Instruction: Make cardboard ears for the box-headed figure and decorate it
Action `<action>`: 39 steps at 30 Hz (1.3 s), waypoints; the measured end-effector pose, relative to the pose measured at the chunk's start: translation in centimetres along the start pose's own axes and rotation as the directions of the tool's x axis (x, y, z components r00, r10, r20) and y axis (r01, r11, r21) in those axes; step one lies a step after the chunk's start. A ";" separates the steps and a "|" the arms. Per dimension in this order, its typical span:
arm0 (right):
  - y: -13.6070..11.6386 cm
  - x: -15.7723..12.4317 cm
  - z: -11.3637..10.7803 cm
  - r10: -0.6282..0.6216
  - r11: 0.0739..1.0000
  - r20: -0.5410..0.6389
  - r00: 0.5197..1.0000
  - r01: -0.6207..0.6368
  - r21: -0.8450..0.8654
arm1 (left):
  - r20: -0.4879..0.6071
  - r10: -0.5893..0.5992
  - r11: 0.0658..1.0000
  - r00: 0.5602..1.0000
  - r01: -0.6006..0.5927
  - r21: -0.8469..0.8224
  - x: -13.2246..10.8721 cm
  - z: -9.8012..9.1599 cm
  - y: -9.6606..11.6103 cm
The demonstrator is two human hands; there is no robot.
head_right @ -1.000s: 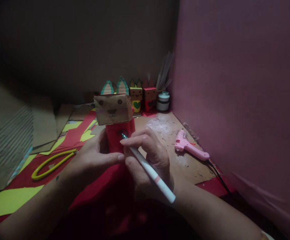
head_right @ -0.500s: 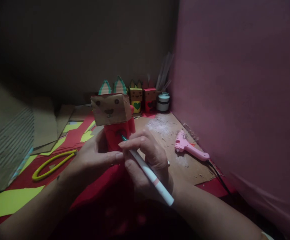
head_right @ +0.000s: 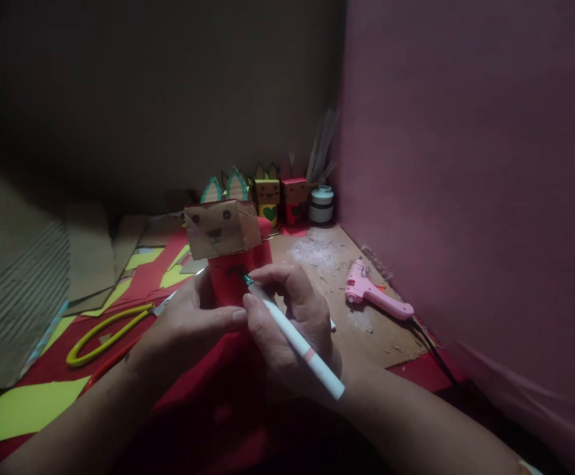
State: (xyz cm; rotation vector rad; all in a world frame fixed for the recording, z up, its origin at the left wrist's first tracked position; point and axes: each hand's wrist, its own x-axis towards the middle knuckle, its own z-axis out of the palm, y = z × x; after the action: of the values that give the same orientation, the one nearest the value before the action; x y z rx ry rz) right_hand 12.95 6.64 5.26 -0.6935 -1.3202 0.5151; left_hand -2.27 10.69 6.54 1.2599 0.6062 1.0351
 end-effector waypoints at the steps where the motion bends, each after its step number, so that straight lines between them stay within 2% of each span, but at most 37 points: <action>1: 0.1 -0.1 0.0 0.022 1.000 -0.010 1.000 -0.022 -0.008 | -0.004 -0.010 1.000 1.000 0.010 0.001 0.0 0.0 0.0; 5: 0.3 0.0 0.1 -0.046 0.999 0.000 0.999 0.046 -0.008 | -0.022 -0.014 1.000 1.000 0.014 -0.014 0.0 0.2 0.2; 11: 0.4 0.3 0.1 -0.137 0.991 0.085 0.987 0.136 0.015 | -0.023 -0.013 1.000 1.000 0.013 -0.017 0.0 0.3 0.1; 17: 0.4 0.0 0.2 -0.081 0.996 0.004 0.997 0.081 -0.025 | -0.041 -0.024 1.000 0.999 0.024 0.004 0.0 0.4 0.2; 23: 0.4 0.0 0.1 -0.121 0.993 0.076 0.990 0.120 0.019 | -0.040 -0.032 0.999 0.999 0.031 -0.021 -0.1 0.4 0.3; 29: 0.4 0.1 0.1 -0.105 0.994 0.017 0.994 0.105 -0.031 | -0.048 -0.050 0.999 0.998 0.050 -0.014 -0.2 0.3 0.3; 34: 0.5 0.0 0.0 -0.133 0.991 0.094 0.987 0.134 -0.005 | -0.064 -0.041 0.999 0.997 0.041 -0.009 -0.2 0.5 0.4; 39: 0.6 0.0 0.0 -0.117 0.993 0.038 0.992 0.118 -0.026 | -0.046 -0.034 0.999 0.998 0.033 -0.019 -0.1 0.3 0.3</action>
State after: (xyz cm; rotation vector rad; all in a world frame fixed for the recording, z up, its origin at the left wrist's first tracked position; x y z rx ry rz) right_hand 12.99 7.06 4.83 -0.6282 -1.3957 0.4161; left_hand -2.14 10.39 6.90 1.2092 0.6502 1.0421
